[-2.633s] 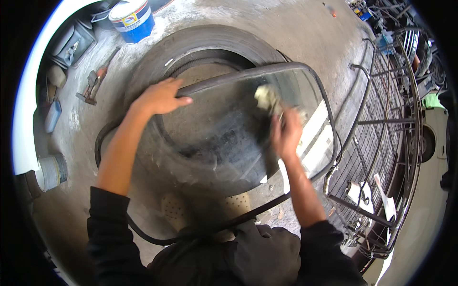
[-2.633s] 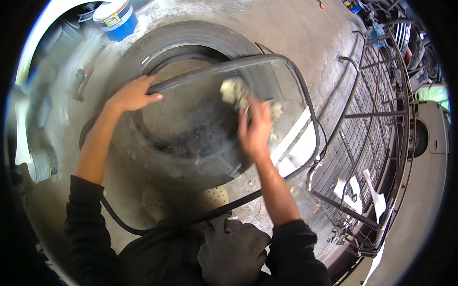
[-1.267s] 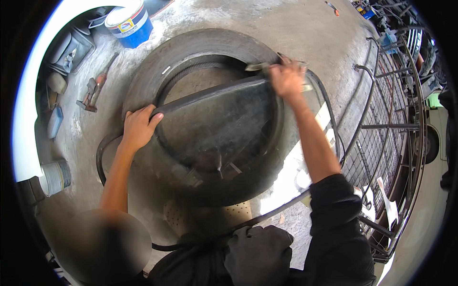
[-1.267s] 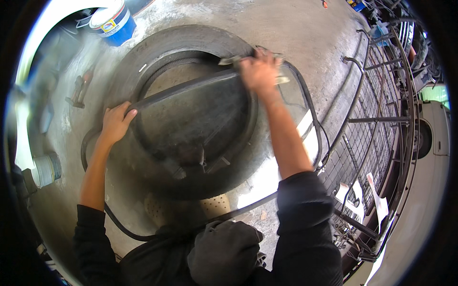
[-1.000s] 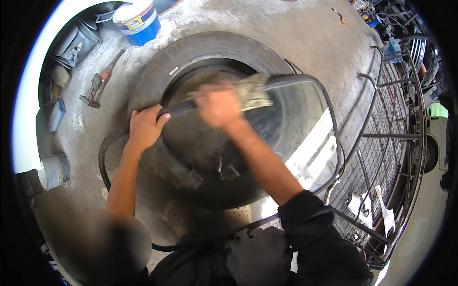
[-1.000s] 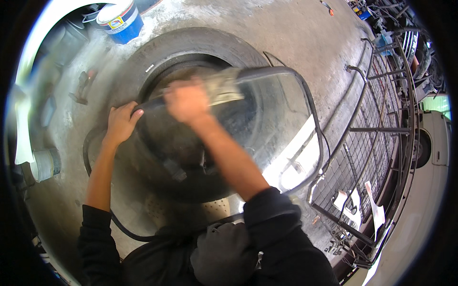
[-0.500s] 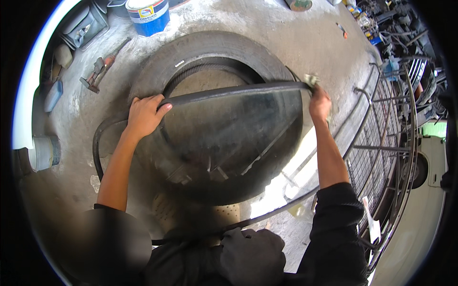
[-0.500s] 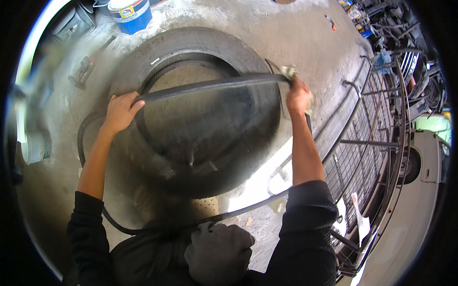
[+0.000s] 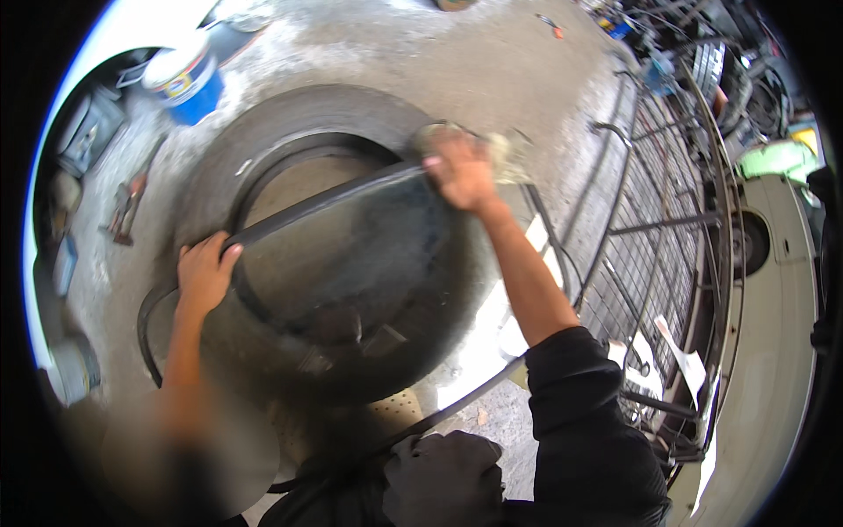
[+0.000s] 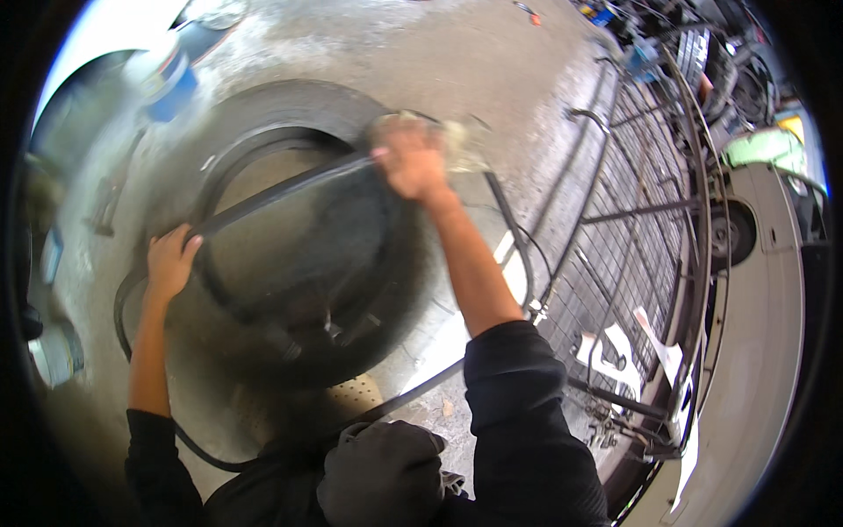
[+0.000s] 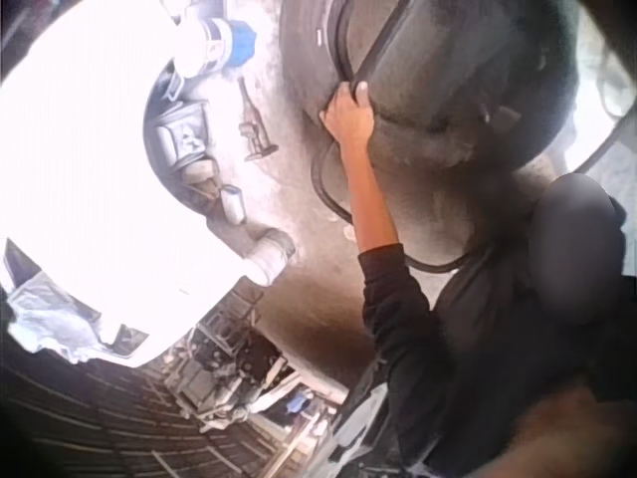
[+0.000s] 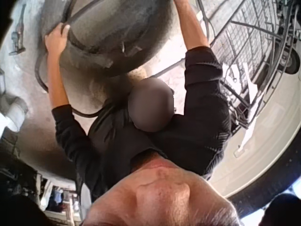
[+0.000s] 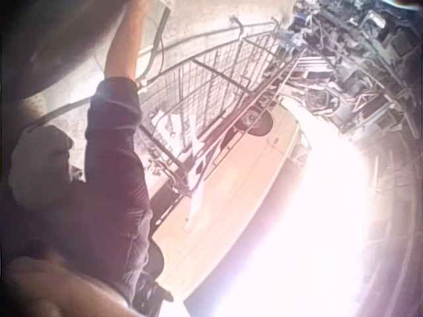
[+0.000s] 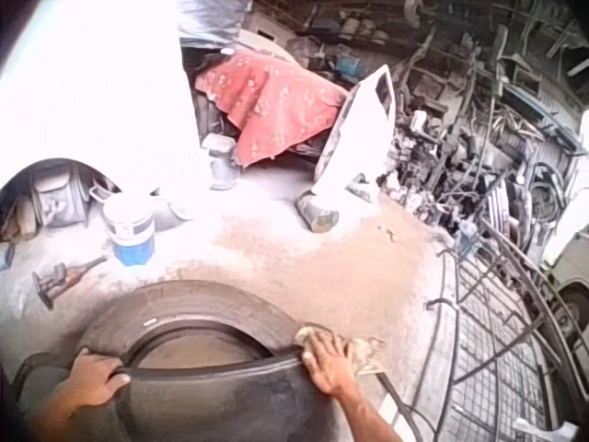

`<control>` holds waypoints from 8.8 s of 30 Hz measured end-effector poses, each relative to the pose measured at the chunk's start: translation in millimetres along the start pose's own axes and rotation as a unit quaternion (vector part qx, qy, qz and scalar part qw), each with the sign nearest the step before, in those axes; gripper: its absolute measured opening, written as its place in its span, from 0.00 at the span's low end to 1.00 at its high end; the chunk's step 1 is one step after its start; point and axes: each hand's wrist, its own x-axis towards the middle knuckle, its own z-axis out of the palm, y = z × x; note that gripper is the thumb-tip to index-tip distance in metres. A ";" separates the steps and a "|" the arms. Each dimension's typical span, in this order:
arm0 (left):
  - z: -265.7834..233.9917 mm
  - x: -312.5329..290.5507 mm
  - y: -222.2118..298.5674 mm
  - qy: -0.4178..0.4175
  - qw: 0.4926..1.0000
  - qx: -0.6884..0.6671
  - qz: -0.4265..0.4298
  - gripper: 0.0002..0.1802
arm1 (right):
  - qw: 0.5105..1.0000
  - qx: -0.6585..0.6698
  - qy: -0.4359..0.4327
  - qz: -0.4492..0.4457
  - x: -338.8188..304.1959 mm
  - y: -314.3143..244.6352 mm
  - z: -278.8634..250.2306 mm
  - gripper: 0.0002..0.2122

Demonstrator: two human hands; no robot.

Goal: The person wipes a car window with a cloth, repeatedly cleaning both sides and the rubber seal. They flip the window over to access the other side and continue wiping until the surface appears clear.

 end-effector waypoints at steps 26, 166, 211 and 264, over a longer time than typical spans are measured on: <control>0.6 2.7 -4.2 0.004 0.999 0.003 0.036 0.20 | 0.926 0.059 0.011 0.371 -150.8 99.0 -43.7 0.20; -0.2 -228.3 -135.7 0.031 0.649 -0.661 -0.375 0.39 | 0.950 -0.109 -0.095 0.278 -262.9 -127.5 -34.6 0.26; -2.9 -208.7 -109.5 0.122 0.857 -0.333 -0.374 0.26 | 0.996 -0.061 -0.005 0.068 -221.1 -14.1 -2.7 0.25; -100.4 -257.9 282.4 -0.129 0.927 -0.340 -0.092 0.08 | 0.951 -0.268 -0.016 0.153 -147.1 -5.4 2.0 0.29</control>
